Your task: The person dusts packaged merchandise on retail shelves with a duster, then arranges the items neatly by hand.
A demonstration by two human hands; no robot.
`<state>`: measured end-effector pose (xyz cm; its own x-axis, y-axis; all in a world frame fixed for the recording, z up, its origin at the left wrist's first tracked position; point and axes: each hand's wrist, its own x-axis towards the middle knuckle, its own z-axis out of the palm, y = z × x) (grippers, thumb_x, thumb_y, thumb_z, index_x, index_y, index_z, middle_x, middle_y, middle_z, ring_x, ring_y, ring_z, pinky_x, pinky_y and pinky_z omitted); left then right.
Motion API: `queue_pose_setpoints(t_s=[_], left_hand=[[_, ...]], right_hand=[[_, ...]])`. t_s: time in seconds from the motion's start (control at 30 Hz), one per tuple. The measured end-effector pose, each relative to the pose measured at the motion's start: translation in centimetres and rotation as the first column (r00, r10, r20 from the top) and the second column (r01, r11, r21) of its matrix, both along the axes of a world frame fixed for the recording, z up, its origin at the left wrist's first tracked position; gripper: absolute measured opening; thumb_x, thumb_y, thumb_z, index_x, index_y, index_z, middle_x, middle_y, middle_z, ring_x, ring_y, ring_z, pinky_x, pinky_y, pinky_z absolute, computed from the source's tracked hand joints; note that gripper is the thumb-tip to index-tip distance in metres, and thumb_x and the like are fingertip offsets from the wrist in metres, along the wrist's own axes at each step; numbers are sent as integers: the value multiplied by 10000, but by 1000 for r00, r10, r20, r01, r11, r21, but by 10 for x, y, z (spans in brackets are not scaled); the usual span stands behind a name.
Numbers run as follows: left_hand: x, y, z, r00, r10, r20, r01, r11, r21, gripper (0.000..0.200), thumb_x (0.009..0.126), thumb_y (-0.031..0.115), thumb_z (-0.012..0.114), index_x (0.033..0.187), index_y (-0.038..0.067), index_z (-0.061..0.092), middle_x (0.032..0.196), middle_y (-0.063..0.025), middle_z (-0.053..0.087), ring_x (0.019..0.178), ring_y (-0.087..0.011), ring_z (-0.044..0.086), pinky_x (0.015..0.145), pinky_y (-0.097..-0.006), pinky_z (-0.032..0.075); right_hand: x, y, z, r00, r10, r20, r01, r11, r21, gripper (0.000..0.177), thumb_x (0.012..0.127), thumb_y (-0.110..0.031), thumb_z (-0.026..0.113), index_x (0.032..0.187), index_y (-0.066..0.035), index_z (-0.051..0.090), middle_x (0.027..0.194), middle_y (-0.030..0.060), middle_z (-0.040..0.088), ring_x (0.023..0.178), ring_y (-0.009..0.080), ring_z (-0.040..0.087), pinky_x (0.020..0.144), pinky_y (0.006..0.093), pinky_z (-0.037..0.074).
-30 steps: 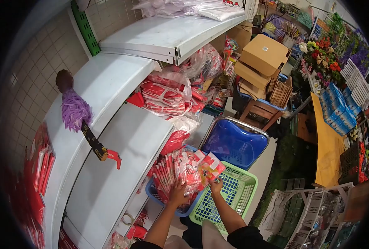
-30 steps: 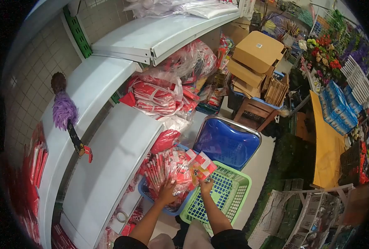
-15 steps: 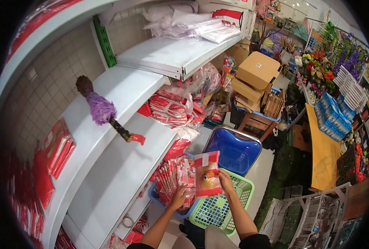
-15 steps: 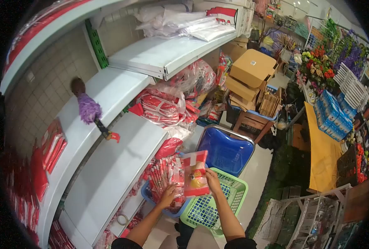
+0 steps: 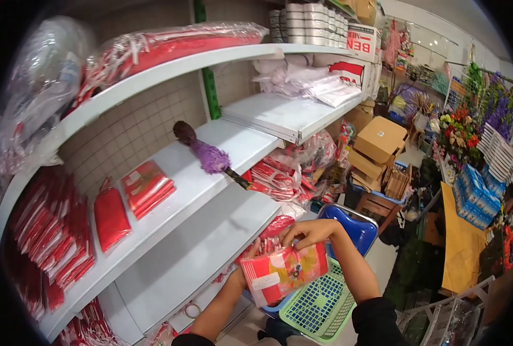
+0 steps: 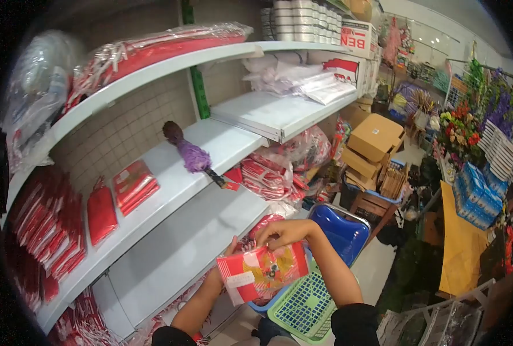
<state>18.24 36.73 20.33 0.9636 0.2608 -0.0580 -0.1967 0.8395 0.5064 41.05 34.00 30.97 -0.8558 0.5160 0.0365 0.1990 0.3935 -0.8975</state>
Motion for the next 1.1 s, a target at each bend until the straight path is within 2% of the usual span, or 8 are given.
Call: queue_pose_setpoints(t_s=[0.17,0.3,0.4,0.5,0.7,0.93,1.03,1.1], left_hand=[[-39,-11,23,969,186,165,-177,982,-71,745,873,623,337,1334,40,392,1315,-168,465,1174,-312,475,997,-447,374],[-80,-9,39,905,335,261,-319,942,-105,743,863,628,365,1326,48,407,1312,-172,467,1161,-331,483,995,-460,373],[-106,-7,59,844,470,260,-455,883,-118,747,852,636,385,1322,55,417,1313,-171,468,1155,-343,485,992,-477,369],[-127,-16,89,754,614,234,-594,789,-156,750,839,649,399,1310,67,433,1313,-162,469,1154,-344,479,991,-494,362],[-159,-12,89,626,710,322,-669,701,-247,686,864,602,391,1306,79,429,1305,-158,472,1161,-344,466,984,-499,368],[-177,6,44,499,719,484,-624,686,-375,639,886,560,375,1317,89,411,1313,-155,461,1172,-345,455,979,-507,370],[-180,12,34,428,777,462,-741,594,-313,590,907,511,348,1324,96,394,1307,-146,459,1161,-337,461,979,-508,368],[-191,24,11,395,794,463,-915,297,273,576,916,495,333,1323,91,389,1310,-137,452,1158,-323,458,985,-497,364]], right_hand=[[-55,-3,55,875,-455,168,349,831,433,221,699,-49,610,916,-5,613,842,95,604,743,192,564,692,299,461],[-97,-1,92,785,-504,-359,606,508,612,180,724,-108,656,855,1,599,779,107,580,722,230,578,656,299,462],[-121,22,118,516,-648,-560,806,146,574,186,746,-132,637,888,-21,590,799,133,550,787,273,575,675,352,459],[-139,79,110,358,-766,-533,620,-231,749,274,767,-117,610,1012,-23,530,837,143,546,853,310,576,668,371,476],[-154,144,52,186,-973,-139,582,-5,813,418,816,-175,541,1177,-25,394,881,219,574,769,426,598,646,461,482],[-143,47,17,346,-795,-498,915,168,368,345,871,-263,507,1044,35,490,742,263,594,741,436,583,629,493,423],[-137,-10,-27,491,-815,-306,852,378,361,298,868,-259,527,1003,8,523,706,246,583,681,429,571,599,476,420],[-122,-35,-51,634,-756,-165,686,451,571,239,839,-215,564,952,-5,541,684,215,572,637,400,560,579,445,424]])
